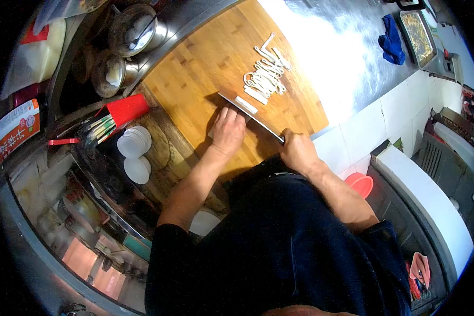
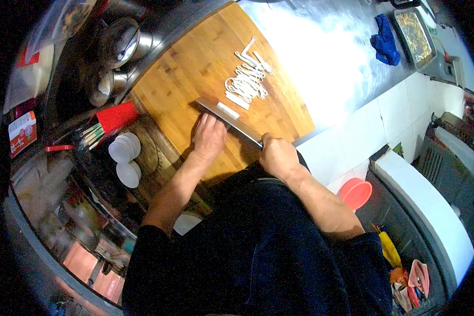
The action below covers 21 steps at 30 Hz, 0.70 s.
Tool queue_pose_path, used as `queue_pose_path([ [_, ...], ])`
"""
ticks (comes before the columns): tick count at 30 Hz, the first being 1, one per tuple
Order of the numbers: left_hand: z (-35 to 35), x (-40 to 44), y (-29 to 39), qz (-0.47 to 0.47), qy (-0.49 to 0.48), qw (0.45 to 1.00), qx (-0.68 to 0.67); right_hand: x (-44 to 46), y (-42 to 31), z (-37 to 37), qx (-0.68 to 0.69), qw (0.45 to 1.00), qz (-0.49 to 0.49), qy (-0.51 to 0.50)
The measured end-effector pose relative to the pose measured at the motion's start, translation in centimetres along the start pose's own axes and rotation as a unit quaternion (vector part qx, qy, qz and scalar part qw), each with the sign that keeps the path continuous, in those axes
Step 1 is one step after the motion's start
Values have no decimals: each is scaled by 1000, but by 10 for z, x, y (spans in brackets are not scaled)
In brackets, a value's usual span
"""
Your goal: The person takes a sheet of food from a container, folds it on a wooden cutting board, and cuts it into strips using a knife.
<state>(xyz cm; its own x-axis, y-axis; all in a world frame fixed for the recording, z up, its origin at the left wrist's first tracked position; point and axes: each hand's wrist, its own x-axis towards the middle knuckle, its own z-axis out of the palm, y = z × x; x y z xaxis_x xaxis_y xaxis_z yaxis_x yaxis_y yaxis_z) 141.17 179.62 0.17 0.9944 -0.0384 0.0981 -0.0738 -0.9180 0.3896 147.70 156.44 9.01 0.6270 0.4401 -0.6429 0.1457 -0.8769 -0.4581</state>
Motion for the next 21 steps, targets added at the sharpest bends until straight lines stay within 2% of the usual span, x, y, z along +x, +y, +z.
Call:
queue_pose_path([
  [4, -3, 4, 1, 5, 12, 1000, -9, -2, -1, -8, -7, 999, 17, -32],
  [9, -2, 5, 1, 0, 14, 1000, -11, -1, 4, -5, -10, 1000, 5, -25],
  [21, -3, 4, 1, -17, -26, 999, -32, 4, 2, -8, -2, 998, 29, -58],
])
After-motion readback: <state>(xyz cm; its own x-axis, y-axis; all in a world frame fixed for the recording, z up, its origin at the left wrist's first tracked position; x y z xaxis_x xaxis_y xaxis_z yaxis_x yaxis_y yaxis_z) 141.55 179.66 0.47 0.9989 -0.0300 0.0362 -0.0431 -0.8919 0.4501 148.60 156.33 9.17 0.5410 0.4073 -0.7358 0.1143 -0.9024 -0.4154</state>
